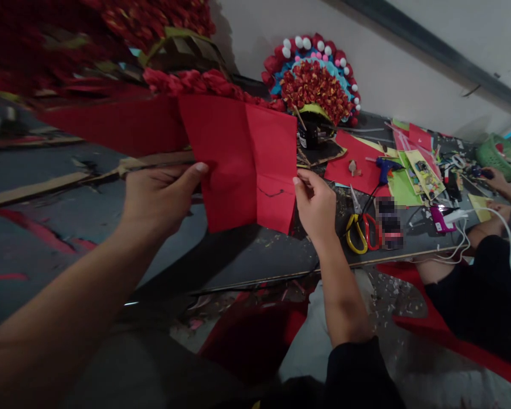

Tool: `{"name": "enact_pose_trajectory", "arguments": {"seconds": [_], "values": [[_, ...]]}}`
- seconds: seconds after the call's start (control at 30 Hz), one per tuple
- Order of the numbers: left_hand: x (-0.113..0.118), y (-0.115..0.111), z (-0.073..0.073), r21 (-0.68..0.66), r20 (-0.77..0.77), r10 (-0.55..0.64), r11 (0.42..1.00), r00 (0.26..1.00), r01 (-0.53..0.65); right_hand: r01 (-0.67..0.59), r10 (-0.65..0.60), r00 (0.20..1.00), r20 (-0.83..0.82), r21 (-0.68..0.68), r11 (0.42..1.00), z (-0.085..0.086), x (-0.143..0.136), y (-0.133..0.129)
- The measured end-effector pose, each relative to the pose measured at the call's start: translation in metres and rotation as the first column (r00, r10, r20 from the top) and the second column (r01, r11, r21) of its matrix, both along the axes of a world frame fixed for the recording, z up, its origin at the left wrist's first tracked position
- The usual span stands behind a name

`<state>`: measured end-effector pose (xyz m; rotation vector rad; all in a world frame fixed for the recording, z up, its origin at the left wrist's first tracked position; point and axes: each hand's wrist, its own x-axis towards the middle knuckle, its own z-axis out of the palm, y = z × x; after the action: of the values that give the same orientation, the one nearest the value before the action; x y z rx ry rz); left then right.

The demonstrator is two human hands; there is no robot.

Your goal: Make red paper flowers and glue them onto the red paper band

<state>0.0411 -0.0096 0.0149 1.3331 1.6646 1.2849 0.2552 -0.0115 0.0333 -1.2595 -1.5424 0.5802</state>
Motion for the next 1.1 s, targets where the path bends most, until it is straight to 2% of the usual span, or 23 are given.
{"name": "enact_pose_trajectory", "arguments": {"seconds": [0.17, 0.3, 0.47, 0.6, 0.73, 0.8, 0.87, 0.9, 0.93, 0.97, 1.0, 1.03, 1.07, 1.1], "values": [[0.004, -0.002, 0.005, 0.078, 0.105, 0.036, 0.996, 0.994, -0.045, -0.004, 0.004, 1.0, 0.006, -0.004, 1.0, 0.0, 0.0, -0.001], [0.006, 0.0, 0.003, 0.085, 0.199, -0.008, 0.996, 0.98, -0.01, -0.012, 0.012, 1.0, -0.001, 0.006, 1.0, 0.0, -0.001, -0.001], [0.004, 0.0, 0.0, 0.083, 0.156, -0.028, 0.996, 0.987, 0.015, -0.036, 0.036, 0.999, -0.029, 0.011, 0.999, 0.001, -0.002, -0.002], [0.003, -0.001, -0.001, 0.115, 0.134, 0.001, 0.993, 0.991, -0.016, -0.056, 0.049, 0.991, -0.124, -0.06, 0.997, 0.001, -0.005, -0.002], [0.004, -0.002, 0.005, 0.182, 0.138, 0.023, 0.982, 0.99, -0.049, -0.133, 0.072, 0.949, -0.306, -0.182, 0.974, 0.001, -0.01, -0.001], [0.007, -0.007, 0.012, 0.36, 0.054, 0.124, 0.923, 0.991, -0.135, -0.158, 0.065, 0.921, -0.385, -0.215, 0.964, -0.001, -0.013, -0.001], [0.015, -0.02, 0.021, 0.632, -0.062, 0.234, 0.762, 0.97, -0.143, -0.195, 0.072, 0.893, -0.445, -0.236, 0.952, -0.005, -0.017, -0.001], [0.022, -0.031, 0.025, 0.739, -0.117, 0.217, 0.671, 0.969, -0.061, -0.218, 0.08, 0.878, -0.472, -0.245, 0.945, -0.008, -0.02, -0.002], [0.032, -0.045, 0.029, 0.782, -0.172, 0.092, 0.618, 0.981, 0.079, -0.24, 0.088, 0.863, -0.497, -0.252, 0.937, -0.011, -0.023, -0.003], [0.045, -0.062, 0.031, 0.737, -0.221, -0.142, 0.624, 0.965, 0.26, -0.26, 0.093, 0.85, -0.519, -0.258, 0.931, -0.014, -0.026, -0.005], [0.061, -0.082, 0.032, 0.622, -0.205, -0.437, 0.633, 0.876, 0.461, -0.274, 0.096, 0.837, -0.538, -0.262, 0.926, -0.018, -0.029, -0.006], [0.079, -0.105, 0.03, 0.466, -0.087, -0.697, 0.602, 0.711, 0.648, -0.284, 0.096, 0.827, -0.553, -0.264, 0.922, -0.022, -0.032, -0.007], [0.098, -0.128, 0.026, 0.319, 0.118, -0.855, 0.514, 0.505, 0.796, -0.291, 0.096, 0.821, -0.563, -0.267, 0.919, -0.026, -0.035, -0.009], [0.119, -0.152, 0.019, 0.202, 0.35, -0.885, 0.392, 0.308, 0.898, -0.298, 0.097, 0.817, -0.569, -0.272, 0.915, -0.029, -0.037, -0.01]]}}
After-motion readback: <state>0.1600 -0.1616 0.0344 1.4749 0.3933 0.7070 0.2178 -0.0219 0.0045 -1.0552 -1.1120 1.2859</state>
